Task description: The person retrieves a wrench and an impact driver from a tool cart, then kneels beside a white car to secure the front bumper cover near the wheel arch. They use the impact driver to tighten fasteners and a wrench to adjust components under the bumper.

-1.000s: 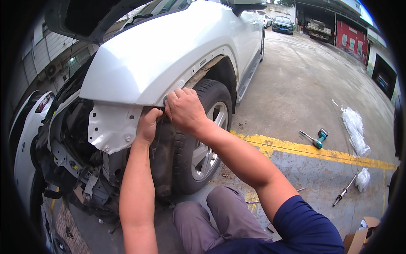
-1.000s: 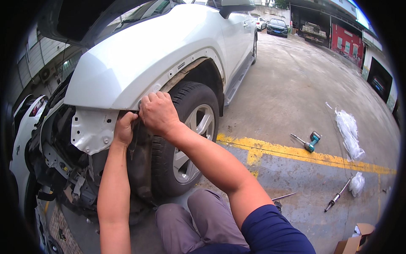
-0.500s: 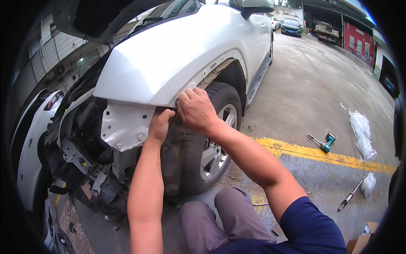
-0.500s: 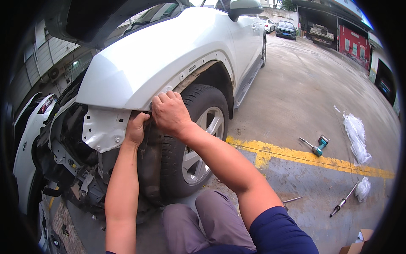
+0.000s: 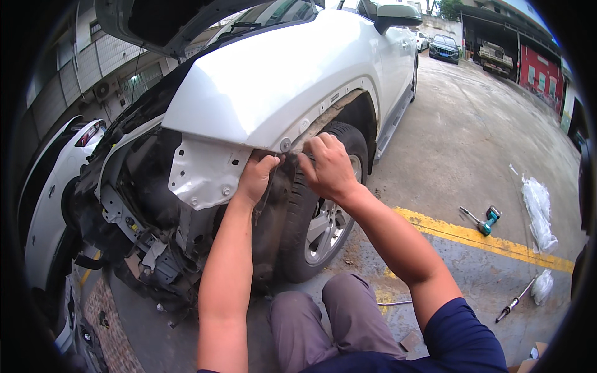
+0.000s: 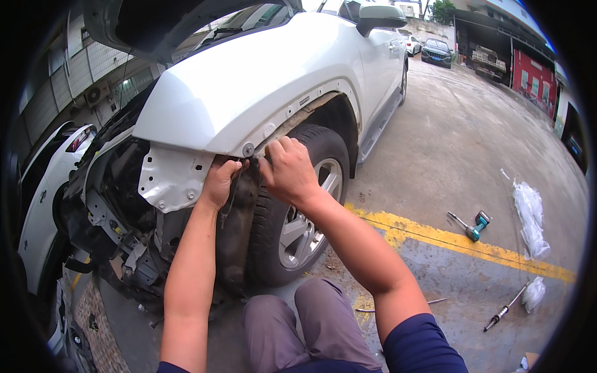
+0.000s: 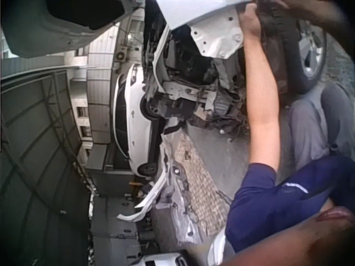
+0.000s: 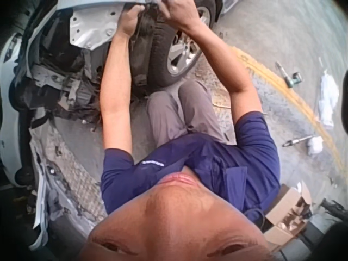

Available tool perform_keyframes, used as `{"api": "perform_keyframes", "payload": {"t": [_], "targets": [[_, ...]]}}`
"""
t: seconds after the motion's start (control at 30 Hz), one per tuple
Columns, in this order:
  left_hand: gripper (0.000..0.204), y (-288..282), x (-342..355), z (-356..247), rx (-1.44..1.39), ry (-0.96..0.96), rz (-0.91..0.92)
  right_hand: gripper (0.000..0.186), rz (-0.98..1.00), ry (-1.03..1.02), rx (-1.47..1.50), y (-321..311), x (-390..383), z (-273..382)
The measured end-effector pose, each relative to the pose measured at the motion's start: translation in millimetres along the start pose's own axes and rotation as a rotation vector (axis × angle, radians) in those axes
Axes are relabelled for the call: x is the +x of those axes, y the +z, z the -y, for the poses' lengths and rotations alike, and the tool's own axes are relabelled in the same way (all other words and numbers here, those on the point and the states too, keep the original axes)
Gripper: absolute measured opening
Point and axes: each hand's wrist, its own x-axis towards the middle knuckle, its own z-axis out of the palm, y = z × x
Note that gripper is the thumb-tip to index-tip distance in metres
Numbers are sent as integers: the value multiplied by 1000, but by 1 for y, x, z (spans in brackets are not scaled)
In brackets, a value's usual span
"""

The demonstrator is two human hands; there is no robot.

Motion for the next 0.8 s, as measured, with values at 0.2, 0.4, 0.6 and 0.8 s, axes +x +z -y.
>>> {"api": "perform_keyframes", "payload": {"t": [0.2, 0.4, 0.6, 0.8], "targets": [[35, -12, 1, -2, 22, 33, 11, 15, 58, 222, -35, -44, -101, -18], [40, -14, -2, 14, 284, 16, 57, 23, 245, 803, -172, -129, -300, -42], [33, -39, 17, 20, 175, 19, 117, 33, 465, 1637, -513, -284, -534, 15], [28, -89, 44, 25, 174, -36, 145, 44, 726, 2150, -624, -368, -693, 144]]}}
